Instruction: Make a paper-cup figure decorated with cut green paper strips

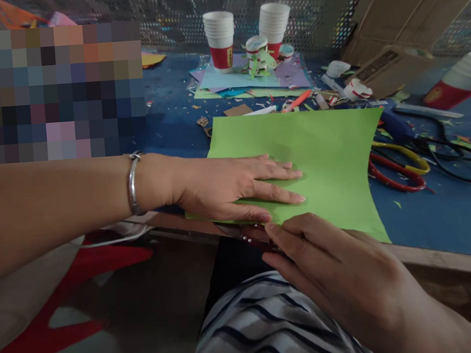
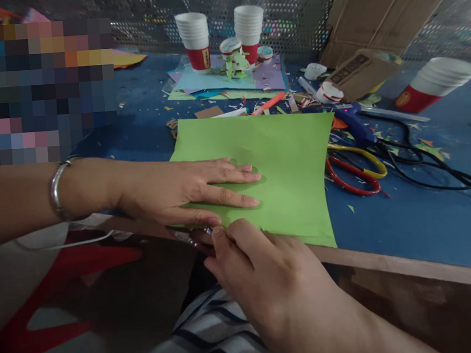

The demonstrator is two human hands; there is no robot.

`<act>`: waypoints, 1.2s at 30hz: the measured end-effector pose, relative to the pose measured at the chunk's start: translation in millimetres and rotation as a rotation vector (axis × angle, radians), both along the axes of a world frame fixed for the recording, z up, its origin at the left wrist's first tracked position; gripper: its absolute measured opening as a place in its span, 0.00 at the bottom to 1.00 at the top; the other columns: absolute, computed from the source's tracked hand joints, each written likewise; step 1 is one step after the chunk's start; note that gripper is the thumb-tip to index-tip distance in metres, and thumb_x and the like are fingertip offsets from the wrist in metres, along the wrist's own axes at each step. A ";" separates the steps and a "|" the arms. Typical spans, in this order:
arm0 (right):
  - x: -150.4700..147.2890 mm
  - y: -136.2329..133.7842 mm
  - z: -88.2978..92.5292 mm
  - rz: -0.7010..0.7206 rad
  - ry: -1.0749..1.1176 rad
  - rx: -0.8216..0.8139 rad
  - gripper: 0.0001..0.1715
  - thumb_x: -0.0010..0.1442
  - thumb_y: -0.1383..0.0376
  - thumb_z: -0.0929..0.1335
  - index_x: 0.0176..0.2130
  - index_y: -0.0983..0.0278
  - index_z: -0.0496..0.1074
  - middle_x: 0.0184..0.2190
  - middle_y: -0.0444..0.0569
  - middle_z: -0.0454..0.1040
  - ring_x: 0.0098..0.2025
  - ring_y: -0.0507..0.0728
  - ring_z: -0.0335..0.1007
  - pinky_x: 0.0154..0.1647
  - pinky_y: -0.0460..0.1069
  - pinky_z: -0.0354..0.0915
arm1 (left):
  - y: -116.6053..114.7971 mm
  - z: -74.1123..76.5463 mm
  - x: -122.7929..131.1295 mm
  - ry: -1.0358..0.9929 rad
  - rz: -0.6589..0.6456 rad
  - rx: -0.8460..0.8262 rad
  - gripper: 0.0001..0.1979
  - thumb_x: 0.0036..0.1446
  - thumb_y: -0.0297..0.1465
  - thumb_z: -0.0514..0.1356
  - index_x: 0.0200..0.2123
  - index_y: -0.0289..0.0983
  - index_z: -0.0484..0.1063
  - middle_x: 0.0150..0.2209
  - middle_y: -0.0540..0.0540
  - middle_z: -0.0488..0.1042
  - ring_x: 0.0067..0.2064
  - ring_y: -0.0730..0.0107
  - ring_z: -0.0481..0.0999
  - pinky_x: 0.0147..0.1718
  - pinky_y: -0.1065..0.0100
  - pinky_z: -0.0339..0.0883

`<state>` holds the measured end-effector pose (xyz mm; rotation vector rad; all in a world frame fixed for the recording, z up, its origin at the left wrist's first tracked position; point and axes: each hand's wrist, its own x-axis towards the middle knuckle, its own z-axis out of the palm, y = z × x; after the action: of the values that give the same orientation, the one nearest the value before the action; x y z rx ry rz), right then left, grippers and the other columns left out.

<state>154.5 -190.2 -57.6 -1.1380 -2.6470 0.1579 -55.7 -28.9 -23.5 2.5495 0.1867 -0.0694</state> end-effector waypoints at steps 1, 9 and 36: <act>-0.1 0.2 0.0 0.001 -0.001 0.007 0.24 0.79 0.64 0.51 0.63 0.66 0.65 0.52 0.51 0.77 0.34 0.52 0.70 0.32 0.53 0.63 | -0.2 0.0 0.0 0.003 0.002 0.000 0.28 0.68 0.37 0.59 0.70 0.47 0.64 0.76 0.48 0.49 0.77 0.54 0.46 0.74 0.54 0.36; -13.3 6.7 8.1 -0.007 0.086 0.086 0.21 0.78 0.63 0.56 0.59 0.68 0.70 0.47 0.49 0.81 0.32 0.52 0.73 0.30 0.53 0.63 | 0.1 -3.1 -2.4 -0.026 0.003 -0.020 0.28 0.68 0.35 0.59 0.70 0.49 0.64 0.76 0.49 0.49 0.77 0.58 0.46 0.74 0.56 0.35; -53.1 21.5 14.1 0.130 0.018 0.129 0.12 0.70 0.71 0.64 0.47 0.71 0.77 0.40 0.56 0.78 0.44 0.62 0.74 0.29 0.52 0.66 | 2.8 -2.2 0.1 0.072 -0.006 -0.032 0.29 0.67 0.38 0.58 0.70 0.47 0.62 0.77 0.51 0.46 0.78 0.60 0.41 0.74 0.57 0.31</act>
<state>101.4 -168.7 -43.5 -0.9212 -2.6721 0.0210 -55.7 -26.1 -25.6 2.5173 0.2041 -0.1648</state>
